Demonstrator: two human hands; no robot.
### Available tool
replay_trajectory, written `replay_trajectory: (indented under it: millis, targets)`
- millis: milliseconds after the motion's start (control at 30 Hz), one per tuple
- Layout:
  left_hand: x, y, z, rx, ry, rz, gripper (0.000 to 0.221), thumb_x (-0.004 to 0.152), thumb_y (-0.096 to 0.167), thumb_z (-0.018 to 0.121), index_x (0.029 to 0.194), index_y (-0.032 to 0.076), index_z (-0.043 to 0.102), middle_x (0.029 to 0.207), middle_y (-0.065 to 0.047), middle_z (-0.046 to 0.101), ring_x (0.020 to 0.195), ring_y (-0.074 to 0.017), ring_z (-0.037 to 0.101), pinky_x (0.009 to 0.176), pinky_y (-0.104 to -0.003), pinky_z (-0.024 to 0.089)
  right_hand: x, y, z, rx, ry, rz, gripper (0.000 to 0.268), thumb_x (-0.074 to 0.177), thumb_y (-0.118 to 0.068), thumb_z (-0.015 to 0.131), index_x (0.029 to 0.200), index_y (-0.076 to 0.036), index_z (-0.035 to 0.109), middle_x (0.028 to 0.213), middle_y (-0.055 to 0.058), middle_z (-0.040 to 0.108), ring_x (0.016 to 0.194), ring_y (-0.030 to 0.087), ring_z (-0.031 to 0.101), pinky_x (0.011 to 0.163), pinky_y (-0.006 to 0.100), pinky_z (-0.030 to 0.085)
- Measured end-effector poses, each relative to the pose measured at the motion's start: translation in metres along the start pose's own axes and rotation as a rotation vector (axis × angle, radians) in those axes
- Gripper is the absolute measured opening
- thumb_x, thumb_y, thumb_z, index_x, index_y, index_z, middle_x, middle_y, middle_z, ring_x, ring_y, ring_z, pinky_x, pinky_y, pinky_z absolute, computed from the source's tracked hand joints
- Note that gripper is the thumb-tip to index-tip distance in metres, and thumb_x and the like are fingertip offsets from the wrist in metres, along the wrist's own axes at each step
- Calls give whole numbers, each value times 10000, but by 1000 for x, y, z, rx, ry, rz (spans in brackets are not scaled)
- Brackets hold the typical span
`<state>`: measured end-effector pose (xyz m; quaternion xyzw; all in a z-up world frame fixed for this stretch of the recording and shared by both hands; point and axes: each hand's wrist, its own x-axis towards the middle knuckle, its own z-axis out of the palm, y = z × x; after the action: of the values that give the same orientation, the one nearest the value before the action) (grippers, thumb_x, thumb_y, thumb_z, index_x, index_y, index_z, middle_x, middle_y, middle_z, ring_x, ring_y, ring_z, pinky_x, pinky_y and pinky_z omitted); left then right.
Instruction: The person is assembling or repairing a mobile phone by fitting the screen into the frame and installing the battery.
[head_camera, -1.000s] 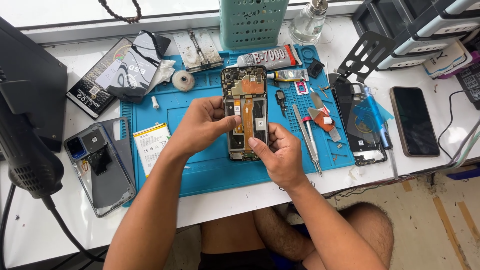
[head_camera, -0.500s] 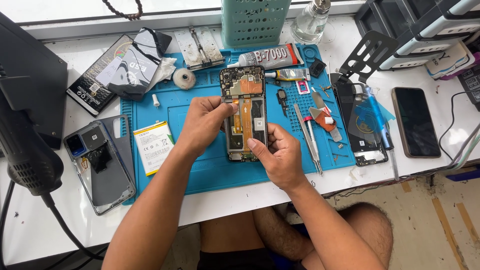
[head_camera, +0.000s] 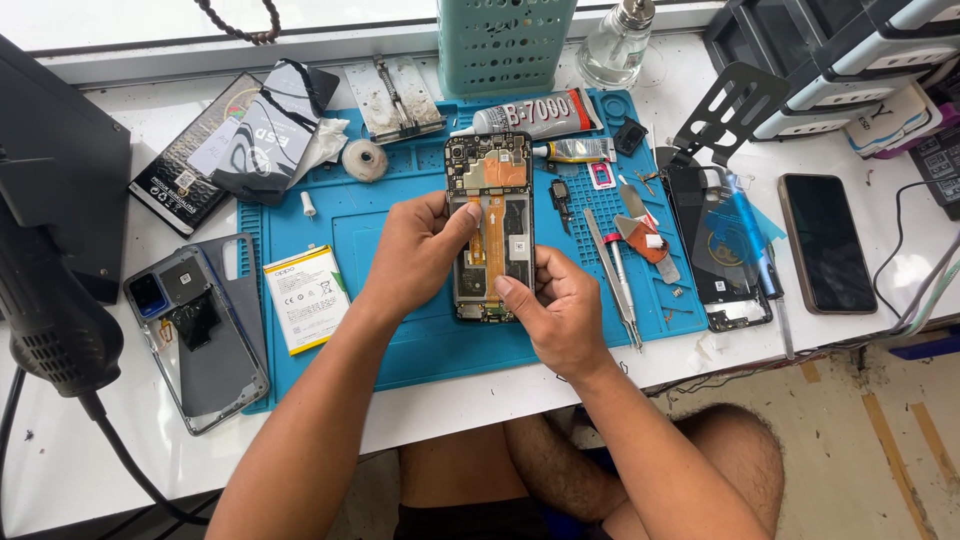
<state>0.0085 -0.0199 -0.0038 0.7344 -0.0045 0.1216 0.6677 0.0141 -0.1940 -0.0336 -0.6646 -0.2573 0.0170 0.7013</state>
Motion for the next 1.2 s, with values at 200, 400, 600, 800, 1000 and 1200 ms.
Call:
replay_trajectory:
  millis: [200,400,600,800,1000,1200]
  targets:
    - [0,-6,-5,-46,-47,1,276,1002,245,656,845,18,658,531,-65,519,532,-107,431,500,-256,389,3,-4,1,52,23,49,137,941,-84,741,1007,26,692,606,96,616,574,58,510,523,228,464]
    - [0,-9,0,-236,-175,-79,315,889,258,811,988,-15,691,717,-148,702,663,-187,673,609,-332,594,5,-4,1,111,52,72,154,939,-84,749,1027,32,698,627,81,629,594,49,516,540,216,455]
    - [-1,-23,-6,-426,-291,-169,182,893,133,750,1031,19,718,863,-128,737,801,-230,713,732,-405,626,3,-10,4,212,68,84,137,936,-60,739,1037,20,692,640,40,616,605,31,491,580,197,430]
    - [-12,-5,3,-782,-403,-157,427,757,93,676,1176,16,714,1030,-189,733,944,-328,724,794,-481,627,5,-19,12,336,22,44,110,926,-27,731,1010,39,707,657,61,643,629,47,504,594,207,443]
    - [-19,-26,11,-930,-454,-35,863,669,63,544,1524,-10,458,1470,-256,548,1383,-414,519,1119,-533,482,6,-23,13,458,-77,64,252,957,-140,717,1109,61,712,809,112,719,773,79,576,691,265,527]
    - [-14,-38,21,-1067,-443,-18,942,675,97,506,1592,-40,336,1489,-284,511,1357,-432,541,1061,-555,528,3,-32,15,455,-94,165,323,1041,-208,596,1276,-13,701,991,13,695,931,36,560,763,185,441]
